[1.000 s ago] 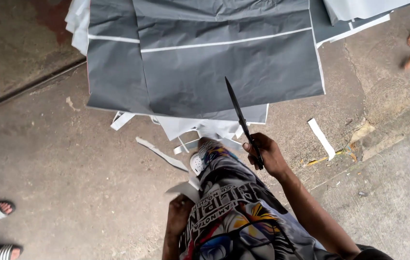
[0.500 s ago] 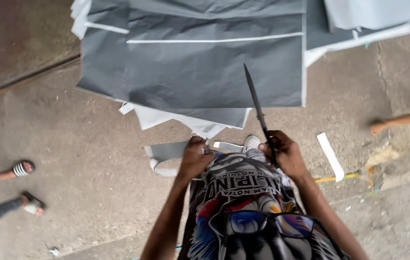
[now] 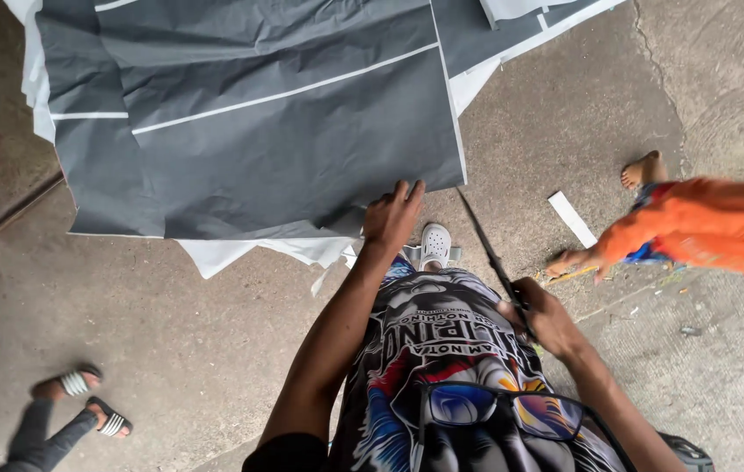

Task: Cutting large sheets of fabric or paper patterns with scissors and organizing the pieces by folding and stacking

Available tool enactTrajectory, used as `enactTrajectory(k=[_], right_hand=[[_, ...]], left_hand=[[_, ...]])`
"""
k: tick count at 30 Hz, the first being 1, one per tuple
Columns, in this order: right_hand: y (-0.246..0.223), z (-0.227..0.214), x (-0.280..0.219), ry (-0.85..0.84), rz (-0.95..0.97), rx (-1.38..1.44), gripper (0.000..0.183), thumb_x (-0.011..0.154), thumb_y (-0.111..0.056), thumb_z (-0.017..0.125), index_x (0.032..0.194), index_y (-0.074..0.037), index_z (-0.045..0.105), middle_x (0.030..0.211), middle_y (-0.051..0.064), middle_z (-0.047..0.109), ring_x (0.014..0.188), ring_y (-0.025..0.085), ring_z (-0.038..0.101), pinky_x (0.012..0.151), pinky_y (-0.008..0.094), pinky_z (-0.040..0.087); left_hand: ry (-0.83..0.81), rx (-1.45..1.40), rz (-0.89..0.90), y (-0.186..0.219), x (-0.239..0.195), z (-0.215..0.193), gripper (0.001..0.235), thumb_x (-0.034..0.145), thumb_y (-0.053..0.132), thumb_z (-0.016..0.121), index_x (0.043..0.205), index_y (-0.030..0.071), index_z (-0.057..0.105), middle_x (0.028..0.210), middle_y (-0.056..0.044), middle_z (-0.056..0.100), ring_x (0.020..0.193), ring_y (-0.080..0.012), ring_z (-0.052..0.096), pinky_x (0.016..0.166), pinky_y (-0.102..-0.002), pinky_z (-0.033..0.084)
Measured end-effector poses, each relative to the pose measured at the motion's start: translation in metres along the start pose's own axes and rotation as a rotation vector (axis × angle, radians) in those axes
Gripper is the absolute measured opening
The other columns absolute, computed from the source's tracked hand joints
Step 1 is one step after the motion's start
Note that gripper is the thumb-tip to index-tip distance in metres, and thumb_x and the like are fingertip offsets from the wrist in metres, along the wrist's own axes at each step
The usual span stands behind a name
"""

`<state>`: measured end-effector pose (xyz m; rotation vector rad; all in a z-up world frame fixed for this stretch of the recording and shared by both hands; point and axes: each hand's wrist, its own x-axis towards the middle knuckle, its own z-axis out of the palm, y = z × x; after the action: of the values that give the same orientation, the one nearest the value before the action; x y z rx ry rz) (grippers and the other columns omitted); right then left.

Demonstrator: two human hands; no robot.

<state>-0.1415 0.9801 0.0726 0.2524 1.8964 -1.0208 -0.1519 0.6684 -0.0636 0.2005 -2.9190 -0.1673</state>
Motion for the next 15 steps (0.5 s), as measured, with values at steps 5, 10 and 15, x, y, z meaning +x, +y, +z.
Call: enactTrajectory(k=[5, 10, 15], right_hand=[[-0.028, 0.05, 0.017, 0.011, -0.049, -0.109, 0.07, 0.079, -0.06, 0.075, 0.129, -0.012, 0.063, 0.099, 0.021, 0.068, 0.097, 0.04, 0.066, 0.087, 0.051, 0.048], [-0.047, 0.074, 0.037, 0.089, -0.095, -0.077, 0.064, 0.079, -0.059, 0.08, 0.116, -0.01, 0.065, 0.088, 0.018, 0.063, 0.087, 0.037, 0.064, 0.08, 0.046, 0.047], [-0.034, 0.086, 0.058, 0.136, -0.094, -0.005, 0.057, 0.078, -0.056, 0.085, 0.107, -0.01, 0.068, 0.079, 0.013, 0.061, 0.073, 0.028, 0.064, 0.074, 0.038, 0.047]], left_hand=[[0.197, 0.069, 0.159, 0.0, 0.008, 0.046, 0.015, 0.082, 0.03, 0.074, 0.09, 0.022, 0.063, 0.086, 0.002, 0.054, 0.051, -0.0218, 0.065, 0.046, -0.035, 0.055], [0.24, 0.041, 0.221, 0.0, 0.016, 0.03, 0.021, 0.076, 0.033, 0.077, 0.086, 0.023, 0.061, 0.083, 0.003, 0.052, 0.052, -0.0208, 0.063, 0.046, -0.034, 0.053], [0.236, -0.037, 0.201, -0.002, 0.02, 0.025, 0.016, 0.08, 0.024, 0.074, 0.086, 0.02, 0.059, 0.087, 0.001, 0.053, 0.052, -0.0235, 0.064, 0.047, -0.037, 0.052]])
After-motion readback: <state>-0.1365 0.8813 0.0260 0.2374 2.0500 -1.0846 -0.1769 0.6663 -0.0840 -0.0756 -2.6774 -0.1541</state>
